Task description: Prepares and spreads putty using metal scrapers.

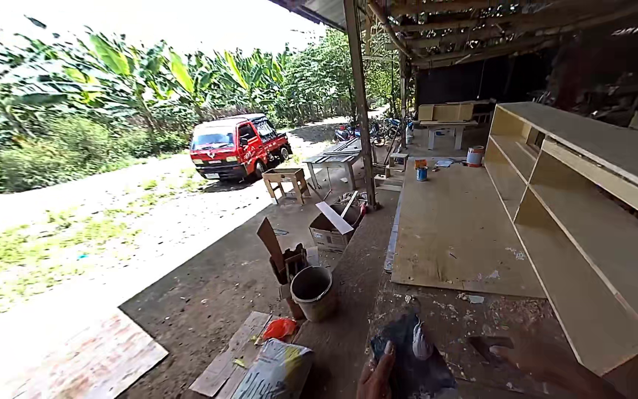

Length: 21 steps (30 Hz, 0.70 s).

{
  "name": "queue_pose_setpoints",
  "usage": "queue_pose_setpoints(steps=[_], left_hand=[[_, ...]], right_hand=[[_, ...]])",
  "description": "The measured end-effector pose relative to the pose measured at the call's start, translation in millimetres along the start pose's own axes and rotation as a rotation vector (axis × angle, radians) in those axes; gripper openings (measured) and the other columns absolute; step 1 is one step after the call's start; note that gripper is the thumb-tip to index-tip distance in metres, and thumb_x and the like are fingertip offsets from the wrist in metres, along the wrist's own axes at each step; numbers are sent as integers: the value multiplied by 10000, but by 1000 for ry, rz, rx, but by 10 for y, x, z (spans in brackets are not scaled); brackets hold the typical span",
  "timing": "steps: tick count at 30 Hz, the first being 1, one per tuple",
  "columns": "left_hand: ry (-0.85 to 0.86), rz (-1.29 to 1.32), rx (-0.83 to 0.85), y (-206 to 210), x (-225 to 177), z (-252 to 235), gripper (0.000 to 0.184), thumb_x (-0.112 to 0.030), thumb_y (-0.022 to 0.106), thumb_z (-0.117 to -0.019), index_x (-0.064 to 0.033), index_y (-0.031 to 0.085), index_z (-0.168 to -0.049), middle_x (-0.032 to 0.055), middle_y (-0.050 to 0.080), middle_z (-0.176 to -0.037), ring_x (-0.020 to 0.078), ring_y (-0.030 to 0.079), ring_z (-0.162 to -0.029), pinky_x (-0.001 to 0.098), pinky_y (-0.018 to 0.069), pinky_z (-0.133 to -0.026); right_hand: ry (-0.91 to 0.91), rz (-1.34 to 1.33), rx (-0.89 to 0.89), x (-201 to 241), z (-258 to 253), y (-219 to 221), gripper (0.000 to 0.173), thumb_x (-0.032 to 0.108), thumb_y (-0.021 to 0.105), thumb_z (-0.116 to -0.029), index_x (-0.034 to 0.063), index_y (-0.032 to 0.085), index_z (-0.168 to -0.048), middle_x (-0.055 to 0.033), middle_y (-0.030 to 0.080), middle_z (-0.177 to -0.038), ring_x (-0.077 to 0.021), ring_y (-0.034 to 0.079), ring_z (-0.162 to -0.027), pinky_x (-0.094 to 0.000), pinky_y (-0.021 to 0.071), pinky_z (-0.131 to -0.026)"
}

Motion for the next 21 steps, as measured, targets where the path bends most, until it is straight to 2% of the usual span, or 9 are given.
queue_pose_setpoints(steps=[2, 4, 6, 10, 12, 13, 15, 16, 21], left_hand=[[62, -17, -46, 46, -6, 6, 293, -152, 359, -1099, -44, 629, -1141, 78, 761, -931, 178, 749, -860, 388, 632, -811], [84, -39, -86, 81, 29, -1, 370, -231, 285, -1119, -58, 608, -1166, 52, 752, -955, 149, 739, -885, 365, 628, -818], [64, -18, -84, 102, 105, -34, 442, -336, 259, -1121, -59, 559, -1291, 72, 724, -1073, 158, 713, -982, 378, 607, -868], [56, 14, -109, 196, 179, -99, 426, -333, 349, -1116, -25, 579, -1298, 141, 720, -1098, 224, 719, -987, 414, 608, -863], [65, -31, -110, 277, 150, -135, 412, -307, 361, -1118, -2, 578, -1290, 151, 718, -1089, 228, 718, -989, 419, 606, -876], [70, -54, -100, 320, 133, -141, 406, -293, 352, -1120, 2, 573, -1291, 143, 715, -1086, 217, 715, -993, 413, 602, -888], [102, -94, -80, 353, 146, -117, 388, -259, 317, -1128, 3, 572, -1259, 118, 716, -1047, 188, 712, -974, 392, 599, -893], [136, -117, -61, 349, 158, -117, 386, -252, 299, -1129, -2, 571, -1242, 103, 716, -1028, 177, 712, -965, 387, 596, -895], [323, -214, 4, 355, 159, -143, 380, -282, 316, -1121, -51, 617, -1143, 46, 714, -939, 129, 711, -896, 351, 599, -864]], right_hand=[[-60, -58, -148, 147, 219, -173, 418, 296, 597, -1044, 45, 603, -1378, -218, 660, -1283, -347, 639, -1199, -544, 466, -1072], [-150, -175, -338, 311, 465, -319, 361, 238, 613, -1029, 6, 650, -1303, -213, 704, -1129, -310, 684, -1047, -520, 514, -979], [-231, -315, -491, 427, 683, -405, 323, 214, 619, -992, 13, 664, -1240, -128, 713, -1010, -179, 690, -898, -415, 563, -861], [-358, -499, -608, 589, 970, -430, 417, 205, 645, -921, 32, 620, -1300, -42, 736, -1018, -63, 726, -850, -280, 631, -761], [-486, -425, -678, 755, 1082, -430, 369, 203, 623, -932, 31, 638, -1258, -13, 731, -1005, -15, 709, -830, -214, 616, -738], [-562, -328, -713, 857, 1144, -417, 331, 211, 598, -954, 33, 664, -1226, -2, 728, -1030, 12, 689, -874, -184, 589, -780], [-721, -101, -765, 1025, 1258, -343, 289, 191, 551, -995, 66, 733, -1182, -43, 728, -1169, -50, 679, -1073, -238, 563, -949], [-783, -5, -805, 1101, 1299, -299, 287, 163, 539, -994, 74, 751, -1165, -81, 730, -1176, -112, 689, -1097, -288, 574, -965], [-817, 306, -1022, 1449, 1385, -77, 371, 71, 492, -945, 112, 756, -1203, -139, 742, -1152, -286, 726, -948, -428, 588, -735]])
Point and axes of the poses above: each hand's wrist, its own z-axis away from the middle knuckle, its own y-axis out of the palm, x = y × z, the point moved 7 cm from there along -z, towards the middle knuckle
